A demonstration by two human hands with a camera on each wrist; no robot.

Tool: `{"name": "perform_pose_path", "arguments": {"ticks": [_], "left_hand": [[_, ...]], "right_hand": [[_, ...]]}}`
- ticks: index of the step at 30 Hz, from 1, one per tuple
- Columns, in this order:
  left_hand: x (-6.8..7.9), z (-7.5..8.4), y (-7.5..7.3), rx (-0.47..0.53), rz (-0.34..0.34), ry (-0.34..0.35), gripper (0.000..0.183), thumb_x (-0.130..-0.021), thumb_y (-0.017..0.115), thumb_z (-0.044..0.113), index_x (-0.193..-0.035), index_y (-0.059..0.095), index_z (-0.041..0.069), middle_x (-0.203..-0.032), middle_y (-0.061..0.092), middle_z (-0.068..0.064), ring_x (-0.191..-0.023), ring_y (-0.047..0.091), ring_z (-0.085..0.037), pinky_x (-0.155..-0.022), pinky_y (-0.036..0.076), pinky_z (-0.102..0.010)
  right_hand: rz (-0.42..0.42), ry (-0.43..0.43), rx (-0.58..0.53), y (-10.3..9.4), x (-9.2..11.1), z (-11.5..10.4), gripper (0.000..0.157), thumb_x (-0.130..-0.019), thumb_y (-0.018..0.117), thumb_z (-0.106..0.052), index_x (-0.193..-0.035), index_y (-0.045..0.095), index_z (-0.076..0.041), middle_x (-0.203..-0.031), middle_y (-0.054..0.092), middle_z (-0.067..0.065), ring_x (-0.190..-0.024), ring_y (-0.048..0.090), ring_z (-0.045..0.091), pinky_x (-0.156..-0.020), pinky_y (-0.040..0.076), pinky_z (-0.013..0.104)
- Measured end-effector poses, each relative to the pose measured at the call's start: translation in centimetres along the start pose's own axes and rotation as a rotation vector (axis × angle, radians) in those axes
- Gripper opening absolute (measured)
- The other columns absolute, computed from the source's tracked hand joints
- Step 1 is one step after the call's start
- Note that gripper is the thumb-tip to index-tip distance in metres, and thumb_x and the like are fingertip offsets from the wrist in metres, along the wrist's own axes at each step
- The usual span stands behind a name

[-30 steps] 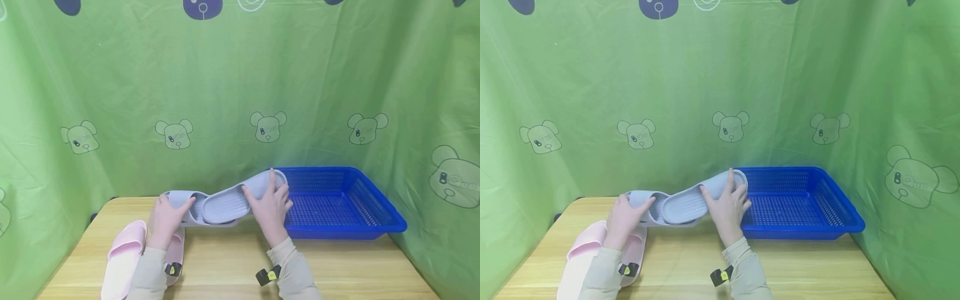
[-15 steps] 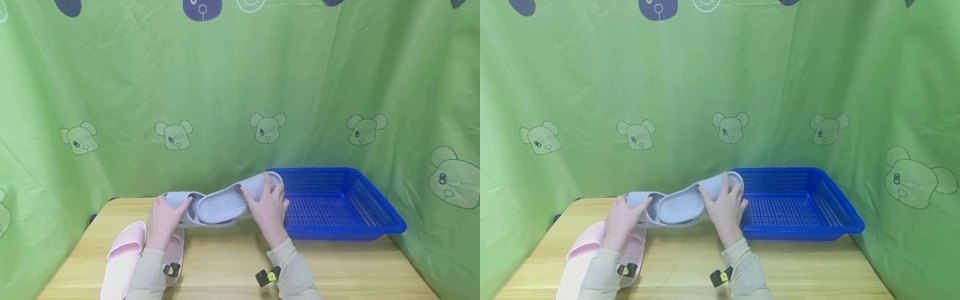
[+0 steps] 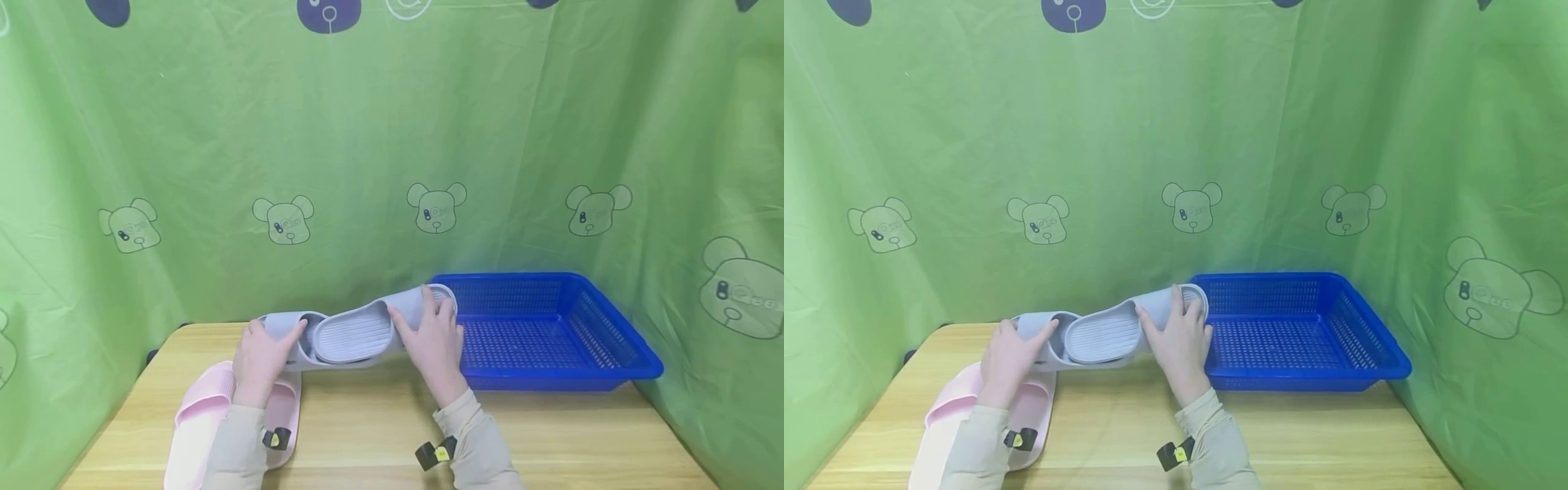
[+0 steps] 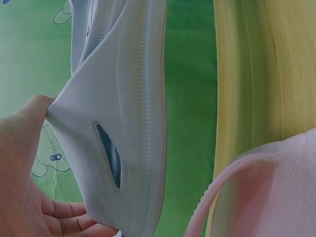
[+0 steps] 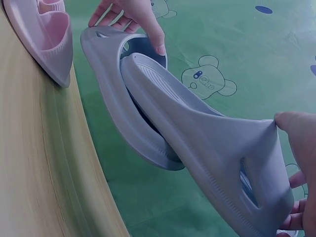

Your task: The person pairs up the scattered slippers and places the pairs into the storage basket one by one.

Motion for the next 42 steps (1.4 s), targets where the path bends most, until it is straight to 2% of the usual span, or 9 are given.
{"name": "perform_pose_path", "arguments": {"ticks": [6,10,17,24,35,42], "left_hand": [[-0.1,0.0,-0.4,-0.008,0.009,0.007,0.122,-0.068,0.042,0.094,-0.137,0.038,-0.007,-0.124,0.051,-0.03,-0.107,0.056,-0.046,-0.084,0.049,-0.054],[-0.2,-0.1,-0.6,-0.015,0.017,0.002,0.121,-0.069,0.041,0.094,-0.136,0.039,-0.008,-0.122,0.052,-0.03,-0.106,0.056,-0.047,-0.082,0.049,-0.053],[-0.3,-0.3,-1.0,-0.019,0.031,-0.008,0.119,-0.069,0.042,0.093,-0.135,0.04,-0.006,-0.122,0.053,-0.03,-0.107,0.056,-0.046,-0.083,0.048,-0.053],[-0.4,-0.5,-1.1,-0.031,0.039,-0.019,0.119,-0.069,0.044,0.093,-0.136,0.04,-0.006,-0.123,0.053,-0.029,-0.108,0.056,-0.046,-0.084,0.048,-0.054],[-0.2,-0.6,-1.4,-0.031,0.041,-0.018,0.119,-0.069,0.044,0.092,-0.135,0.04,-0.007,-0.121,0.053,-0.03,-0.107,0.056,-0.047,-0.082,0.048,-0.054],[-0.2,-0.5,-1.4,-0.028,0.036,-0.024,0.117,-0.071,0.047,0.09,-0.136,0.04,-0.006,-0.123,0.052,-0.03,-0.109,0.055,-0.046,-0.085,0.048,-0.054]], "right_hand": [[-0.011,-0.002,0.011,-0.1,0.1,-0.3,0.088,-0.084,0.045,-0.078,-0.148,0.039,-0.017,-0.127,0.048,0.02,-0.108,0.054,0.036,-0.083,0.047,0.048],[-0.021,0.0,0.006,0.0,0.2,-0.5,0.088,-0.085,0.048,-0.076,-0.148,0.039,-0.016,-0.126,0.048,0.02,-0.1,0.058,0.038,-0.08,0.05,0.048],[0.004,-0.033,0.008,-0.1,0.4,-0.8,0.088,-0.084,0.054,-0.072,-0.147,0.041,-0.012,-0.119,0.051,0.019,-0.086,0.062,0.037,-0.067,0.053,0.045],[0.023,-0.051,0.001,0.0,0.6,-0.9,0.087,-0.083,0.057,-0.071,-0.145,0.045,-0.011,-0.119,0.053,0.02,-0.083,0.063,0.037,-0.06,0.054,0.044],[-0.022,-0.036,-0.006,0.1,0.7,-1.0,0.089,-0.082,0.058,-0.072,-0.145,0.045,-0.011,-0.122,0.055,0.019,-0.083,0.064,0.036,-0.059,0.055,0.042],[-0.033,-0.038,-0.02,0.2,0.7,-1.0,0.088,-0.082,0.059,-0.071,-0.144,0.046,-0.01,-0.127,0.055,0.019,-0.088,0.066,0.041,-0.067,0.057,0.048]]}}
Point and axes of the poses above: each hand's wrist, its own x-axis away from the middle knuckle, its own y-axis out of the palm, z = x × y, the point moved 7 cm from there along -x, towards the middle knuckle
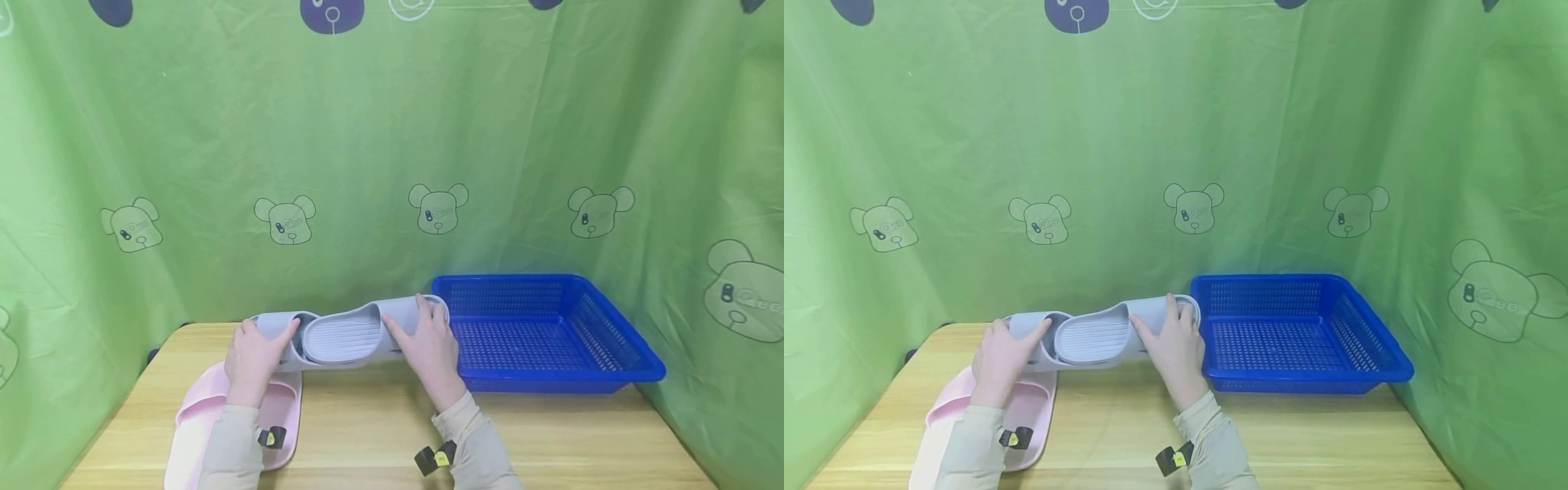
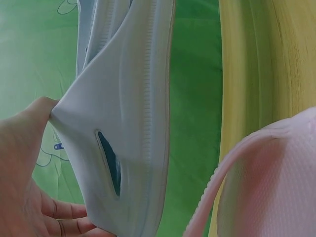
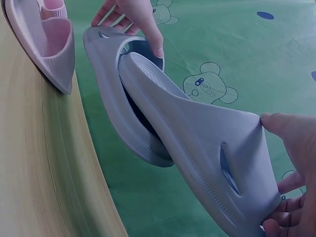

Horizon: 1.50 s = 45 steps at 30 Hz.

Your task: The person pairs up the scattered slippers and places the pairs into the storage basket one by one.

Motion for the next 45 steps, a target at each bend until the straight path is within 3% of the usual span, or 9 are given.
{"name": "perform_pose_path", "arguments": {"ticks": [6,16,27,35,40,45], "left_hand": [[0.2,0.4,0.2,-0.009,-0.024,0.012,0.119,-0.071,0.045,0.091,-0.137,0.038,-0.007,-0.125,0.05,-0.031,-0.11,0.054,-0.048,-0.086,0.048,-0.056],[0.4,0.3,0.4,-0.017,-0.013,0.007,0.119,-0.07,0.044,0.092,-0.137,0.038,-0.006,-0.125,0.051,-0.029,-0.111,0.054,-0.047,-0.085,0.047,-0.055],[0.2,0.2,0.1,-0.02,0.014,0.012,0.115,-0.07,0.047,0.09,-0.133,0.042,-0.005,-0.12,0.053,-0.027,-0.106,0.056,-0.044,-0.078,0.049,-0.051],[-0.1,-0.3,-0.5,-0.029,-0.023,0.004,0.118,-0.071,0.046,0.09,-0.137,0.038,-0.008,-0.125,0.05,-0.031,-0.109,0.055,-0.048,-0.082,0.049,-0.055],[-0.2,-0.6,-0.8,-0.047,-0.038,0.003,0.122,-0.07,0.043,0.092,-0.138,0.038,-0.009,-0.126,0.049,-0.033,-0.11,0.054,-0.049,-0.084,0.049,-0.056],[-0.2,-0.6,-1.1,-0.048,-0.048,0.007,0.123,-0.069,0.043,0.093,-0.138,0.038,-0.009,-0.128,0.049,-0.033,-0.111,0.054,-0.05,-0.085,0.048,-0.057]], "right_hand": [[-0.05,0.007,-0.047,0.4,0.2,-0.4,0.089,-0.081,0.059,-0.072,-0.143,0.046,-0.009,-0.136,0.051,0.021,-0.103,0.063,0.046,-0.079,0.056,0.055],[-0.041,-0.025,-0.028,0.6,0.5,-0.9,0.088,-0.081,0.061,-0.07,-0.142,0.048,-0.008,-0.134,0.054,0.021,-0.102,0.064,0.046,-0.078,0.056,0.054],[-0.042,-0.148,0.045,0.5,0.4,-1.8,0.084,-0.081,0.064,-0.065,-0.138,0.053,-0.005,-0.125,0.061,0.019,-0.108,0.063,0.037,-0.081,0.057,0.049],[-0.13,-0.284,0.197,1.1,0.6,-2.4,0.101,-0.069,0.071,-0.071,-0.144,0.046,-0.008,-0.126,0.061,0.017,-0.116,0.058,0.034,-0.089,0.054,0.046],[-0.141,-0.357,0.229,1.3,1.1,-2.7,0.106,-0.061,0.084,-0.059,-0.146,0.044,-0.01,-0.126,0.06,0.019,-0.117,0.056,0.037,-0.095,0.05,0.05],[-0.127,-0.378,0.239,1.5,1.3,-2.6,0.103,-0.06,0.087,-0.054,-0.146,0.044,-0.015,-0.123,0.059,0.018,-0.115,0.053,0.037,-0.093,0.048,0.048]]}}
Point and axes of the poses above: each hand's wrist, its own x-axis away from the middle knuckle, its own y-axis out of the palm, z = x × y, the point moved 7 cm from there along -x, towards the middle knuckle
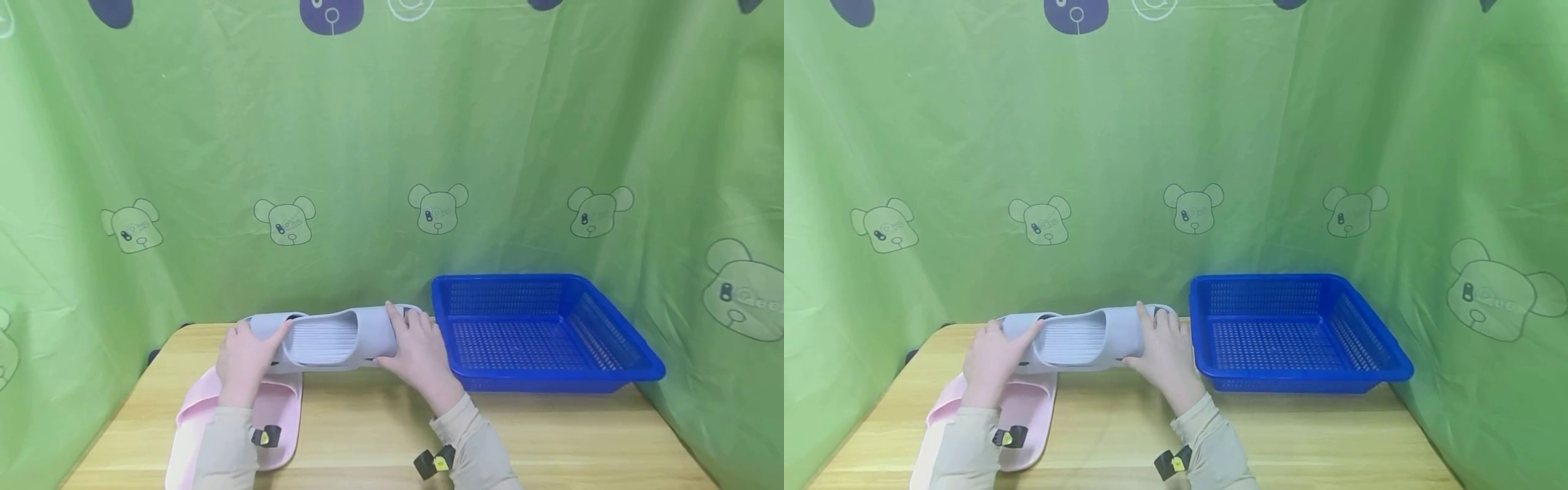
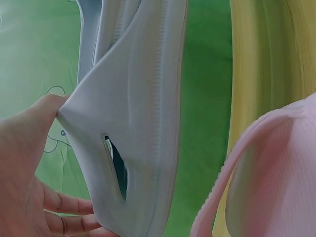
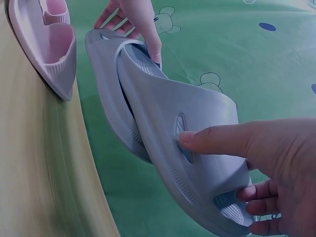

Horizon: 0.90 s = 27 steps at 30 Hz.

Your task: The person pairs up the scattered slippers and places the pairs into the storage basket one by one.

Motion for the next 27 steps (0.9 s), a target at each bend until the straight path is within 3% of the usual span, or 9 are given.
{"name": "perform_pose_path", "arguments": {"ticks": [9,15,21,27], "left_hand": [[-0.11,-0.02,-0.11,0.001,-0.006,0.011,0.124,-0.069,0.043,0.093,-0.14,0.037,-0.008,-0.129,0.049,-0.032,-0.112,0.054,-0.049,-0.085,0.048,-0.057],[-0.16,-0.06,-0.16,0.011,-0.017,0.022,0.124,-0.07,0.043,0.092,-0.143,0.035,-0.008,-0.132,0.046,-0.033,-0.114,0.053,-0.05,-0.087,0.048,-0.058],[-0.29,-0.19,-0.16,0.019,-0.018,0.03,0.123,-0.071,0.043,0.092,-0.144,0.034,-0.007,-0.134,0.046,-0.033,-0.114,0.053,-0.05,-0.088,0.048,-0.059],[-0.43,-0.24,-0.11,0.026,-0.002,0.039,0.12,-0.071,0.044,0.091,-0.144,0.036,-0.005,-0.134,0.047,-0.031,-0.114,0.053,-0.049,-0.089,0.048,-0.058]], "right_hand": [[0.041,-0.01,0.01,0.1,-0.04,0.04,0.102,-0.059,0.088,-0.052,-0.146,0.045,-0.021,-0.112,0.059,0.013,-0.106,0.049,0.032,-0.088,0.045,0.043],[0.062,-0.014,0.017,0.05,-0.15,0.01,0.101,-0.059,0.088,-0.053,-0.145,0.046,-0.025,-0.104,0.052,0.01,-0.102,0.044,0.029,-0.084,0.043,0.04],[0.071,-0.017,-0.011,0.03,-0.11,0.1,0.098,-0.059,0.088,-0.052,-0.144,0.047,-0.027,-0.127,0.047,0.016,-0.12,0.041,0.035,-0.098,0.042,0.049],[0.096,-0.122,-0.031,0.09,-0.27,0.07,0.095,-0.059,0.088,-0.052,-0.141,0.049,-0.023,-0.142,0.043,0.014,-0.136,0.035,0.035,-0.113,0.032,0.056]]}}
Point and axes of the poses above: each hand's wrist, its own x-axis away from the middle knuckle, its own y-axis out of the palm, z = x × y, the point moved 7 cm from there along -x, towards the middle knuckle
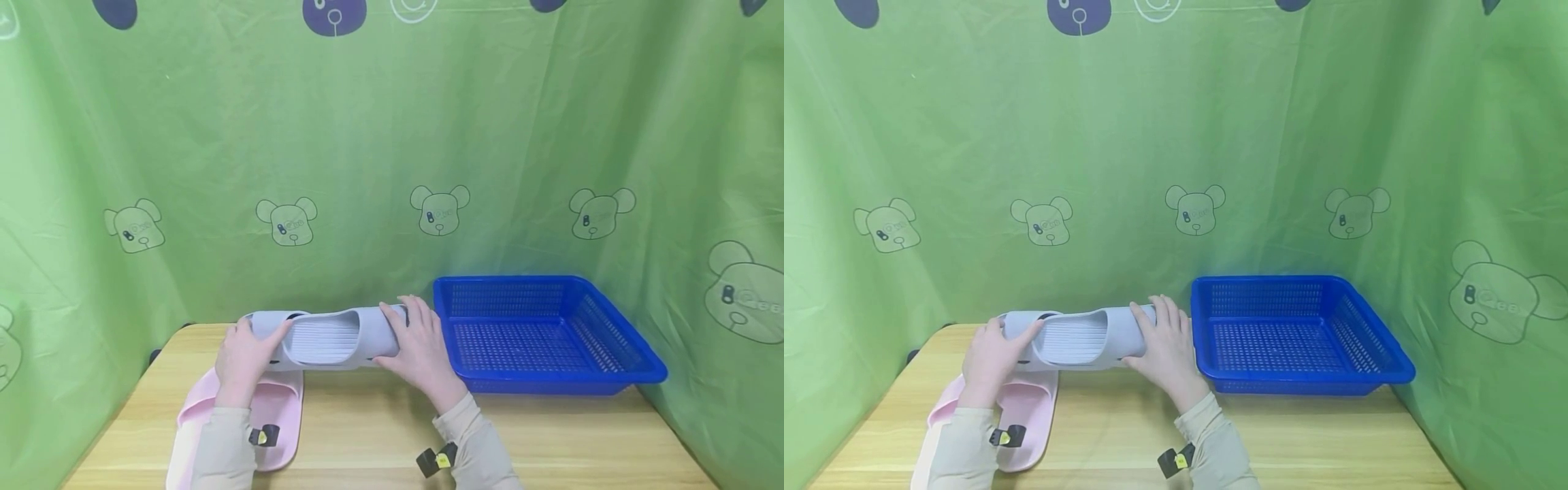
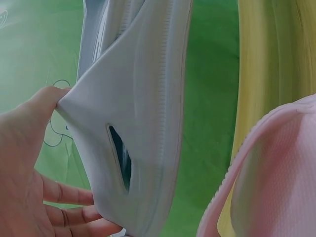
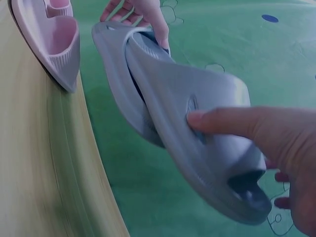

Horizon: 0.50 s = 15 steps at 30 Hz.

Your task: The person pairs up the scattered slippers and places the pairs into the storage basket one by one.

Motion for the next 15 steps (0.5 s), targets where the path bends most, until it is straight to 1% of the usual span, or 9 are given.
{"name": "perform_pose_path", "arguments": {"ticks": [4,6,10,15], "left_hand": [[-0.01,0.08,-0.02,0.003,0.002,0.015,0.121,-0.071,0.044,0.091,-0.144,0.037,-0.004,-0.134,0.048,-0.032,-0.115,0.053,-0.049,-0.089,0.048,-0.058],[0.0,0.17,-0.04,0.005,-0.001,0.021,0.121,-0.07,0.043,0.092,-0.144,0.036,-0.005,-0.134,0.047,-0.032,-0.115,0.053,-0.049,-0.09,0.048,-0.059],[-0.03,0.21,-0.01,0.002,-0.005,0.027,0.121,-0.07,0.043,0.092,-0.144,0.036,-0.004,-0.135,0.047,-0.032,-0.116,0.053,-0.049,-0.089,0.048,-0.059],[-0.04,0.13,-0.09,0.001,0.001,0.017,0.121,-0.069,0.045,0.092,-0.144,0.037,-0.003,-0.134,0.048,-0.03,-0.115,0.054,-0.048,-0.088,0.048,-0.057]], "right_hand": [[0.007,-0.079,0.017,0.2,-0.03,0.14,0.096,-0.06,0.086,-0.054,-0.141,0.048,-0.021,-0.143,0.048,0.01,-0.14,0.035,0.033,-0.117,0.028,0.056],[0.004,-0.104,0.002,0.26,-0.02,0.19,0.096,-0.061,0.085,-0.055,-0.141,0.047,-0.021,-0.142,0.05,0.008,-0.139,0.038,0.032,-0.117,0.027,0.057],[-0.004,-0.137,-0.033,0.36,0.02,0.17,0.095,-0.062,0.083,-0.057,-0.143,0.046,-0.023,-0.137,0.054,0.004,-0.131,0.048,0.028,-0.114,0.032,0.057],[0.001,-0.167,-0.04,0.47,0.07,0.04,0.093,-0.063,0.081,-0.058,-0.143,0.046,-0.024,-0.133,0.056,0.002,-0.124,0.051,0.025,-0.111,0.037,0.053]]}}
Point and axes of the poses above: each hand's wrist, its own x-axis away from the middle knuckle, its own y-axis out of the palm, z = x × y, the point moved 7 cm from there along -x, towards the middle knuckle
